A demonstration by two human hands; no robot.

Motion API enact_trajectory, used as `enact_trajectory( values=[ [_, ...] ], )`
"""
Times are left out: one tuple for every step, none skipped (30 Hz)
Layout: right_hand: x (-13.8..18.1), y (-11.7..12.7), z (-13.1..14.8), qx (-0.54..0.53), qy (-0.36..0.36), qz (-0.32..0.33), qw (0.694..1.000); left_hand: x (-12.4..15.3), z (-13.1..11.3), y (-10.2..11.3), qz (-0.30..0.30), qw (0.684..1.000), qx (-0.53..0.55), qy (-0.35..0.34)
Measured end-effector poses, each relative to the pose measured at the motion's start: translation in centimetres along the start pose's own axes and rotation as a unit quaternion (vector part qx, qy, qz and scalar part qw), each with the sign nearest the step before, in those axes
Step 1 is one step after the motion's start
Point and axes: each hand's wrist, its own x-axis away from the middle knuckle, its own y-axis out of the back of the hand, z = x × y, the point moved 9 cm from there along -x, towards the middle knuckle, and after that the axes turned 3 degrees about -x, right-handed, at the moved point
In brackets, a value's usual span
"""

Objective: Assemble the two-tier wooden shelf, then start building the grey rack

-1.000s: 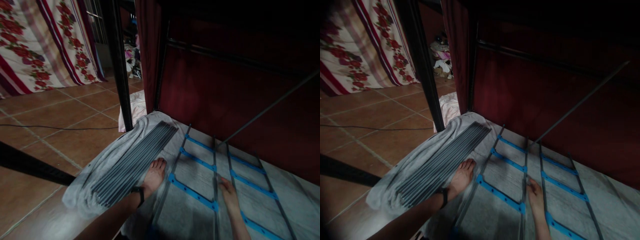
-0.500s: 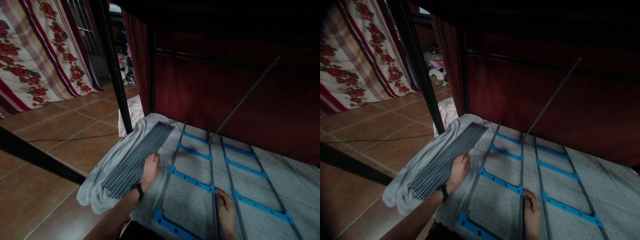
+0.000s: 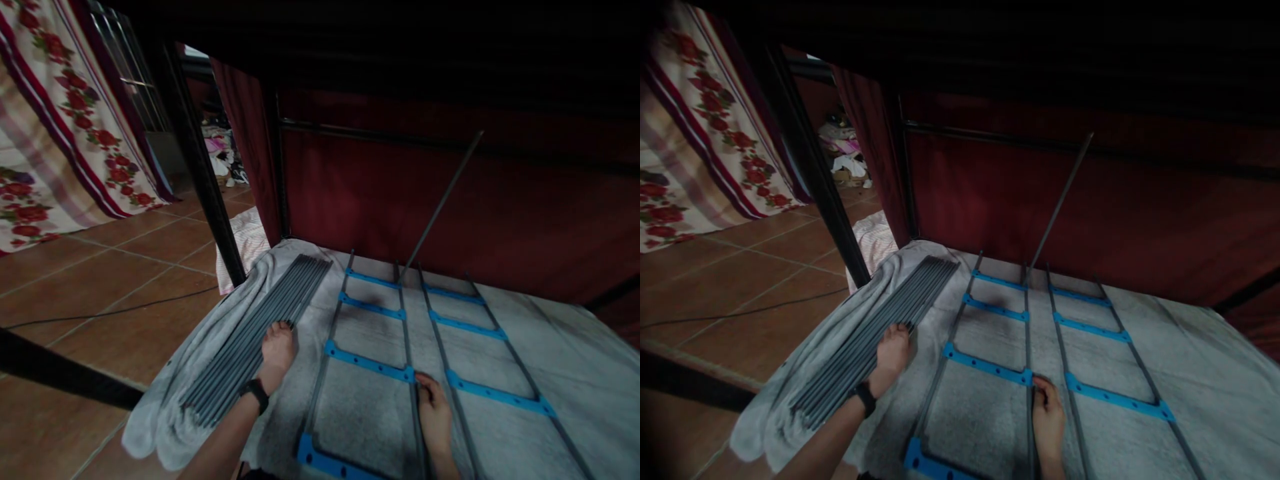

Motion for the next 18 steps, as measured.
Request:
enact_trajectory(
  values=[
    [0.0,-0.1,0.1,-0.001,0.002,0.0,1.0,-0.2,0.1,0.0,0.009,1.0,0.004,0.004],
    [0.0,-0.1,0.2,-0.003,0.004,-0.001,1.0,-0.5,0.1,0.0,0.019,1.0,0.007,0.005],
    [0.1,-0.1,0.3,-0.006,0.007,-0.004,1.0,-0.7,0.2,-0.1,0.03,1.0,0.008,0.006],
    [0.1,-0.1,0.5,-0.009,0.009,-0.007,1.0,-0.9,0.2,-0.1,0.042,0.999,0.007,0.008],
    [0.1,-0.1,0.8,-0.012,0.012,-0.012,1.0,-1.2,0.3,-0.3,0.059,0.998,0.008,0.01],
    [0.1,-0.1,1.2,-0.014,0.014,-0.016,1.0,-1.4,0.3,-0.4,0.077,0.997,0.01,0.015],
    [0.1,-0.1,1.5,-0.013,0.016,-0.02,1.0,-1.7,0.4,-0.7,0.1,0.995,0.015,0.019],
    [0.1,-0.1,1.8,-0.011,0.017,-0.024,0.999,-1.9,0.4,-1.0,0.123,0.992,0.022,0.022],
    [0.1,-0.1,2.2,-0.009,0.018,-0.027,0.999,-2.0,0.4,-1.3,0.143,0.989,0.028,0.025],
    [0.1,-0.1,2.5,-0.007,0.019,-0.03,0.999,-2.2,0.3,-1.6,0.157,0.987,0.029,0.025],
    [0.1,-0.1,2.7,-0.007,0.02,-0.032,0.999,-2.3,0.3,-1.7,0.165,0.986,0.026,0.025],
    [0.1,-0.1,2.9,-0.008,0.021,-0.033,0.999,-2.4,0.2,-1.8,0.164,0.986,0.021,0.023],
    [0.1,-0.1,3.1,-0.011,0.021,-0.033,0.999,-2.5,0.1,-1.8,0.159,0.987,0.015,0.018],
    [0.1,-0.1,3.2,-0.015,0.022,-0.033,0.999,-2.5,0.0,-1.7,0.154,0.988,0.01,0.014],
    [0.2,-0.1,3.2,-0.02,0.022,-0.033,0.999,-2.4,-0.1,-1.7,0.15,0.989,0.006,0.01],
    [0.2,-0.1,3.2,-0.024,0.021,-0.033,0.999,-2.3,-0.2,-1.6,0.145,0.989,0.005,0.007],
    [0.2,-0.1,3.2,-0.029,0.021,-0.032,0.999,-2.2,-0.3,-1.5,0.139,0.99,0.004,0.003],
    [0.3,-0.2,3.1,-0.033,0.021,-0.033,0.999,-2.0,-0.4,-1.4,0.131,0.991,0.002,0.0]
  ],
)
